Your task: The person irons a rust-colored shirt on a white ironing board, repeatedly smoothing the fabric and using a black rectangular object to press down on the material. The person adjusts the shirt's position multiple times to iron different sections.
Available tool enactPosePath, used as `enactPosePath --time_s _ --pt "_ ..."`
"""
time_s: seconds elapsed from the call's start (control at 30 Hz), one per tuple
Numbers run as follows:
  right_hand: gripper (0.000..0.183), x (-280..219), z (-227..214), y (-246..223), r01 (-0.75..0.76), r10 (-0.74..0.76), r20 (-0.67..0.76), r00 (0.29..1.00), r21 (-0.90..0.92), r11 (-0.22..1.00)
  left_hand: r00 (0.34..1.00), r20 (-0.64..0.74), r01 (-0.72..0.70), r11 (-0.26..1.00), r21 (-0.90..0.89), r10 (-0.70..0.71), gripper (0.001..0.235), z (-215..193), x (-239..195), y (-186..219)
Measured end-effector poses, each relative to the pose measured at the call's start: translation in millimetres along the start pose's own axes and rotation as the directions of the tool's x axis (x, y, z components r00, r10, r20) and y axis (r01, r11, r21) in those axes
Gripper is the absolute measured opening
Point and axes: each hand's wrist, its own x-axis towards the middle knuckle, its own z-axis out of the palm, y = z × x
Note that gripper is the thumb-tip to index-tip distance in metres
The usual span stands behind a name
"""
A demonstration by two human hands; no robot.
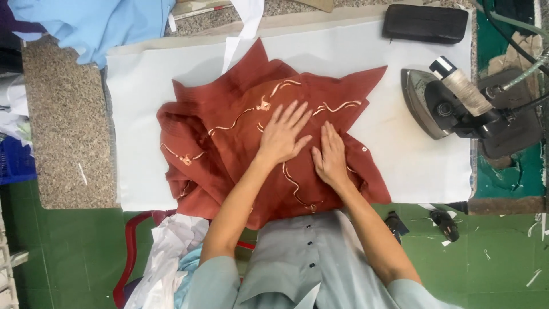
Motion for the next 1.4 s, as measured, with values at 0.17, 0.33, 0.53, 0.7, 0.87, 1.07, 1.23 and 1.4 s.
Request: enactPosePath --time_s 0.17,0.33,0.53,0.7,0.87,1.07,1.23,1.4 --pt "0.064 -12 -10 7 -0.038 0.04 0.102 0.994 -0.018 0.999 0.997 0.069 0.042 0.999 0.018 -0.043 0.085 -4 2 2" --pt "0.058 -16 -69 36 0.095 -0.096 0.002 0.995 -0.112 0.989 0.992 0.117 0.047 0.997 0.059 -0.054 0.083 -4 -1 8" --pt "0.052 28 -226 85 0.053 -0.132 -0.085 0.988 -0.609 0.791 0.943 0.293 0.104 0.977 0.184 -0.156 0.081 -6 -44 68" --pt "0.038 34 -274 127 0.237 -0.19 0.156 0.969 -0.793 0.561 0.984 0.168 0.068 0.998 -0.019 -0.064 0.068 -10 -88 105" --pt "0.069 90 -295 110 0.099 0.369 0.396 0.841 -0.783 0.614 0.951 0.162 0.262 0.964 0.036 -0.264 0.077 -17 -73 87" --pt "0.056 151 -265 145 -0.524 0.647 0.507 0.569 -0.383 0.761 0.858 0.096 0.485 0.857 0.177 -0.505 0.074 -24 -69 41" --pt "0.056 152 -257 11 -0.47 0.639 0.455 0.621 -0.437 0.767 0.691 -0.152 0.719 0.695 0.035 -0.707 0.069 -24 -119 18" --pt "0.06 130 -177 -81 -0.149 0.447 0.625 0.639 -0.47 0.87 0.758 -0.364 0.513 0.84 -0.179 -0.541 0.074 -45 -123 29"
